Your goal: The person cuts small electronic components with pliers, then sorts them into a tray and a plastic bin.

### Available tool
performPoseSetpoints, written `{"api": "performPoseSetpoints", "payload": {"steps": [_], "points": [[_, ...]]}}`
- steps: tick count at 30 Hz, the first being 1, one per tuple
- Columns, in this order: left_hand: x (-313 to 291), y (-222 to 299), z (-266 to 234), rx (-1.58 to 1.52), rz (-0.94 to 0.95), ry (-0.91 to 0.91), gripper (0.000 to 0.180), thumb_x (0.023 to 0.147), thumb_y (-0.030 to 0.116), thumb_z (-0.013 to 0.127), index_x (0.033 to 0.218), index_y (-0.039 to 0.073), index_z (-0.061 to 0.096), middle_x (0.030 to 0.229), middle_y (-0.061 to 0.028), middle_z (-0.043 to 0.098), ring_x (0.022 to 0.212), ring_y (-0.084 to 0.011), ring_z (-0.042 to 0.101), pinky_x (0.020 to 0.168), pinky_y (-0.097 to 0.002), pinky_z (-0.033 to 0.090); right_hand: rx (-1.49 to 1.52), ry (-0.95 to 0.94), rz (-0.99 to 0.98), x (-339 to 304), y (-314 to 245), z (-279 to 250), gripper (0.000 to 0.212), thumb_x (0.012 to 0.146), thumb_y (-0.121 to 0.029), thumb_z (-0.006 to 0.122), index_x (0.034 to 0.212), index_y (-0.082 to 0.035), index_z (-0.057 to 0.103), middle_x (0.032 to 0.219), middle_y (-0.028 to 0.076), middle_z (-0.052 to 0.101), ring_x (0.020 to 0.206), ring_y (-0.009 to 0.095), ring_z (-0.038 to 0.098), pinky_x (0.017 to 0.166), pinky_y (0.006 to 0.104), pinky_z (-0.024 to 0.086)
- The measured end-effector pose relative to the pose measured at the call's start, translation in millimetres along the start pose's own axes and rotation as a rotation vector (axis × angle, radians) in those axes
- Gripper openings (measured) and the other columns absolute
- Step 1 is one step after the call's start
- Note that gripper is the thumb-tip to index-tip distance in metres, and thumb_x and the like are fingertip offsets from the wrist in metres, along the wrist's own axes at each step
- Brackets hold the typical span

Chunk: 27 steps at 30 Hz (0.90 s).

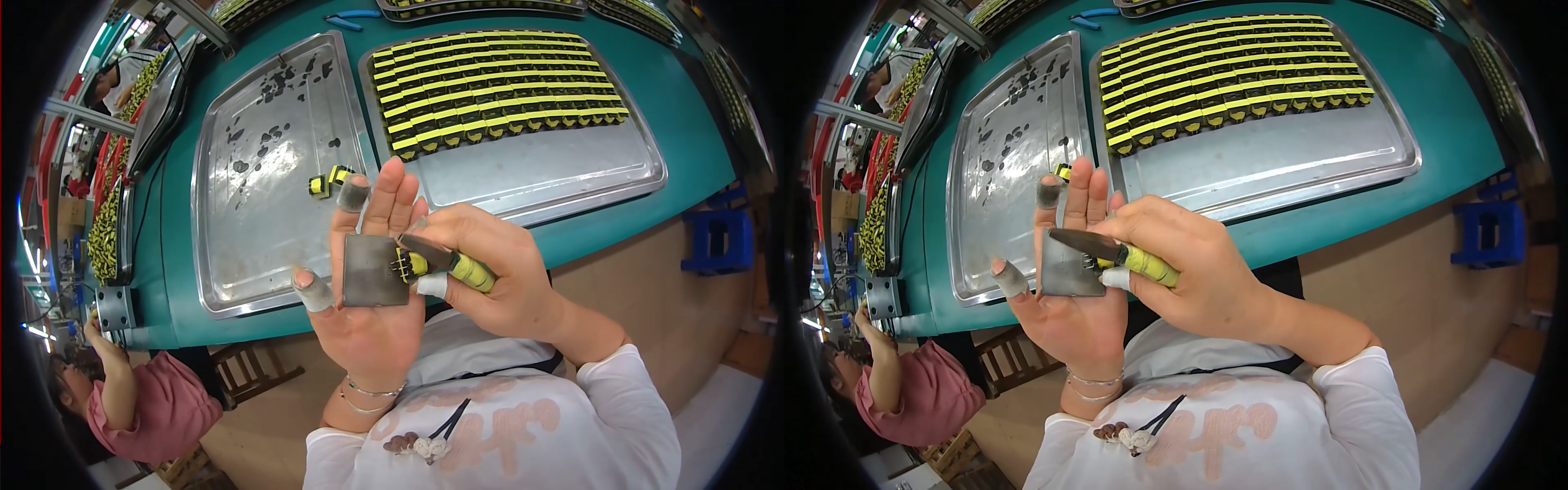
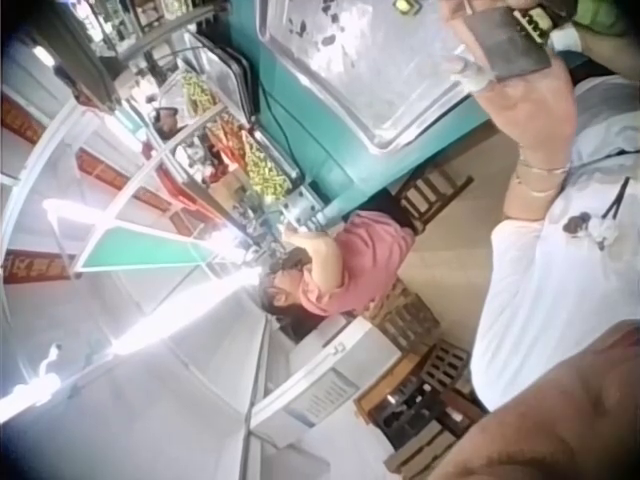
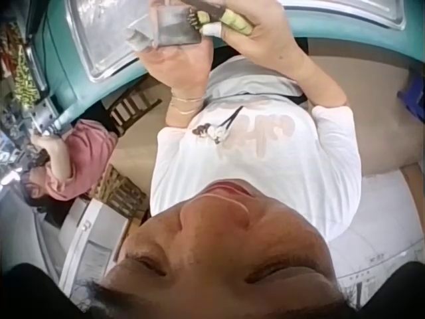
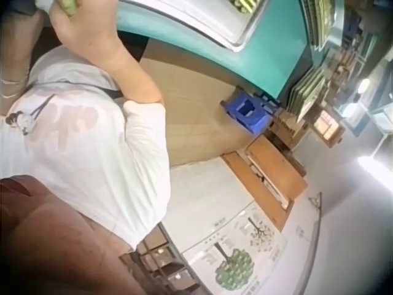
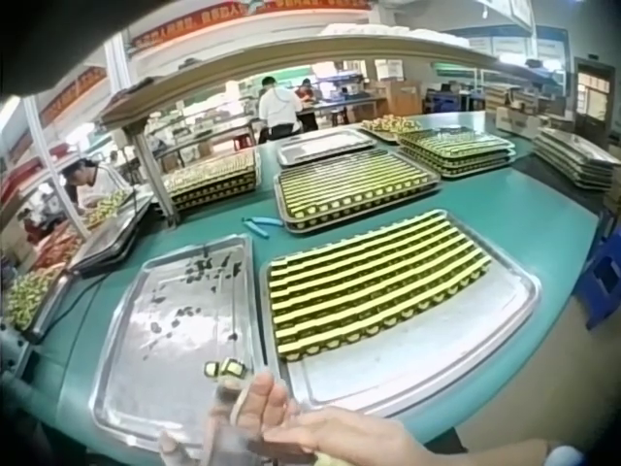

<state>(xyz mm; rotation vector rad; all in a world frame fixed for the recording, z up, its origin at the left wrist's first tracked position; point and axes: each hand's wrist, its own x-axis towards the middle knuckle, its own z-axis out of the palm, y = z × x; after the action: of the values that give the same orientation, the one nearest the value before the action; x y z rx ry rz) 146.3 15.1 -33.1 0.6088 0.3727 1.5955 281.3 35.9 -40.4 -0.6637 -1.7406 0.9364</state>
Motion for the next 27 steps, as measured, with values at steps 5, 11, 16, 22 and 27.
{"api": "performPoseSetpoints", "payload": {"steps": [5,11,16,22,27], "points": [[-1,-2,7,0.095,0.012,0.033,0.082,0.087,0.063,0.044,0.139,0.002,0.026,0.144,-0.0247,0.029,0.136,-0.0333,0.028,0.114,-0.0457,0.018,-0.068,-0.036,0.052,0,-8,-3,0.051,0.058,0.007,0.060,0.107,-0.004,0.066,0.095,0.013,0.060,0.082,0.024,0.061,0.074,0.0307,0.049],[-3,-5,6,0.220,0.025,0.055,0.085,0.087,0.067,0.038,0.140,0.002,0.024,0.145,-0.0249,0.029,0.136,-0.0343,0.028,0.114,-0.0450,0.018,-0.133,-0.047,0.008,-2,-8,-3,0.052,0.056,0.009,0.059,0.106,-0.004,0.065,0.092,0.012,0.058,0.076,0.023,0.060,0.066,0.0290,0.049],[-5,-7,8,0.289,0.037,0.066,0.086,0.087,0.069,0.036,0.140,0.002,0.024,0.145,-0.0247,0.029,0.136,-0.0341,0.028,0.114,-0.0449,0.018,-0.150,-0.044,-0.020,-4,-8,-4,0.052,0.056,0.011,0.059,0.106,-0.002,0.065,0.090,0.012,0.058,0.073,0.022,0.058,0.062,0.0292,0.048],[-6,-10,9,0.382,0.060,0.071,0.088,0.086,0.071,0.033,0.141,0.002,0.023,0.145,-0.0248,0.029,0.135,-0.0344,0.029,0.114,-0.0450,0.018,-0.127,-0.045,-0.004,-5,-7,-4,0.051,0.056,0.011,0.059,0.105,-0.002,0.065,0.089,0.012,0.058,0.072,0.023,0.058,0.060,0.0294,0.047],[-4,-12,12,0.471,0.052,0.084,0.097,0.083,0.075,0.032,0.141,-0.002,0.020,0.145,-0.0253,0.029,0.136,-0.0351,0.029,0.114,-0.0448,0.018,-0.159,-0.041,-0.022,-5,-7,-6,0.051,0.055,0.011,0.060,0.104,-0.002,0.065,0.088,0.012,0.060,0.072,0.023,0.059,0.060,0.0298,0.048]]}}
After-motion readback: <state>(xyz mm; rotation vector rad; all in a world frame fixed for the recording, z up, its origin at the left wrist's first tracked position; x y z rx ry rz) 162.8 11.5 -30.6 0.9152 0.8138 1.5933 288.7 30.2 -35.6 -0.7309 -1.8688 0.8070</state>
